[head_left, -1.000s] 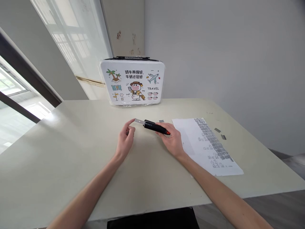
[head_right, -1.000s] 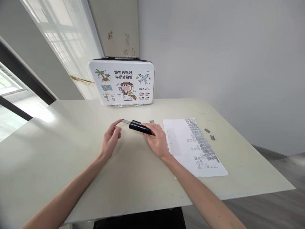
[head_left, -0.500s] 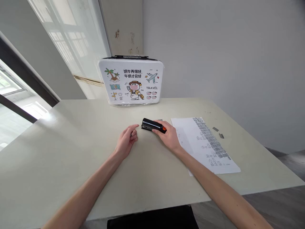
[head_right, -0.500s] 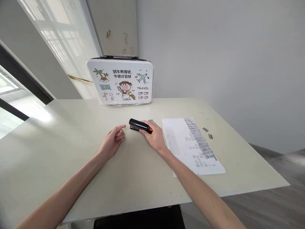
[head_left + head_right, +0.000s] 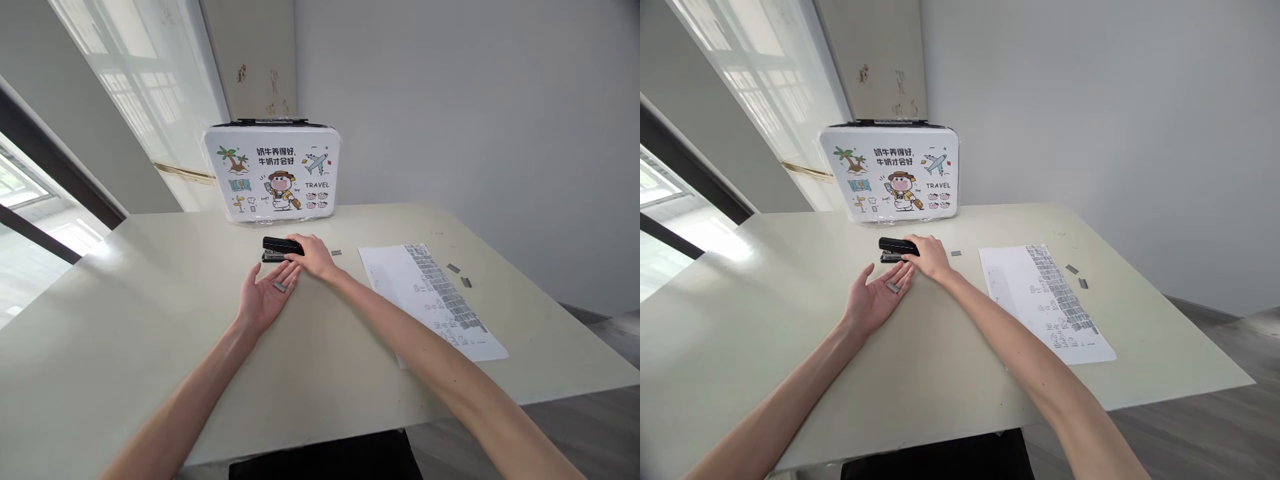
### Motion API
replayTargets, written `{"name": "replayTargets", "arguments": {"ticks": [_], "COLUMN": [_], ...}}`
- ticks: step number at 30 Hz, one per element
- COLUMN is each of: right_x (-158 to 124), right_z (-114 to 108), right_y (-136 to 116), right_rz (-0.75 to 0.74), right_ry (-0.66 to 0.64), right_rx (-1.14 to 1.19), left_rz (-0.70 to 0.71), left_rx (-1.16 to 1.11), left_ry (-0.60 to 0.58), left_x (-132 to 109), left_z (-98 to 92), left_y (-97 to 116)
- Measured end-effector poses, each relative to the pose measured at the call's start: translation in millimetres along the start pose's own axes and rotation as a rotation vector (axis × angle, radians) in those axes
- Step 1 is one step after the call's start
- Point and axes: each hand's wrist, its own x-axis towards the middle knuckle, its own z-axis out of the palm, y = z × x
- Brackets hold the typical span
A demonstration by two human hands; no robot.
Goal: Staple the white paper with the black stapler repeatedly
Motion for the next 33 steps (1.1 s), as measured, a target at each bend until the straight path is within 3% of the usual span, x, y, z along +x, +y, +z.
{"name": "replayTargets", "arguments": {"ticks": [5,10,15,18,21,25,29,33], "right_x": [-25.6,-70.7,-89.0,-97.1,-112.0,-144.9,-194.8,-248.5], "right_z": [-11.5,-9.0,-5.0,-18.5,-52.5,-125.6,-200.9,-244.2], "right_y": [-24.0,-44.3,-46.2,-39.6,-17.3,40.7,103.9,144.2], "right_rz": [-0.065,-0.215,-0.153,-0.132,-0.064,0.153,0.329,0.508], "right_ry": [0.099,0.015,-0.012,0.022,0.077,0.187,0.321,0.454], "right_rx": [-0.008,-0.172,-0.188,-0.149,-0.159,-0.299,-0.496,-0.639], "left_rz": [0.052,0.045,-0.005,-0.026,-0.030,-0.028,-0.035,-0.042], "left_rx": [0.026,0.073,0.156,0.168,0.149,0.139,0.162,0.165], "left_ry": [-0.007,-0.030,-0.085,-0.091,-0.027,0.014,-0.032,-0.060], "left_x": [1.5,-2.0,-3.8,-3.7,-4.0,-4.5,-4.8,-4.7], "left_z": [-1.2,1.3,0.6,0.9,2.6,3.6,3.6,4.4], "left_y": [-3.4,-5.8,-7.7,-9.6,-10.1,-8.5,-7.0,-6.7]}}
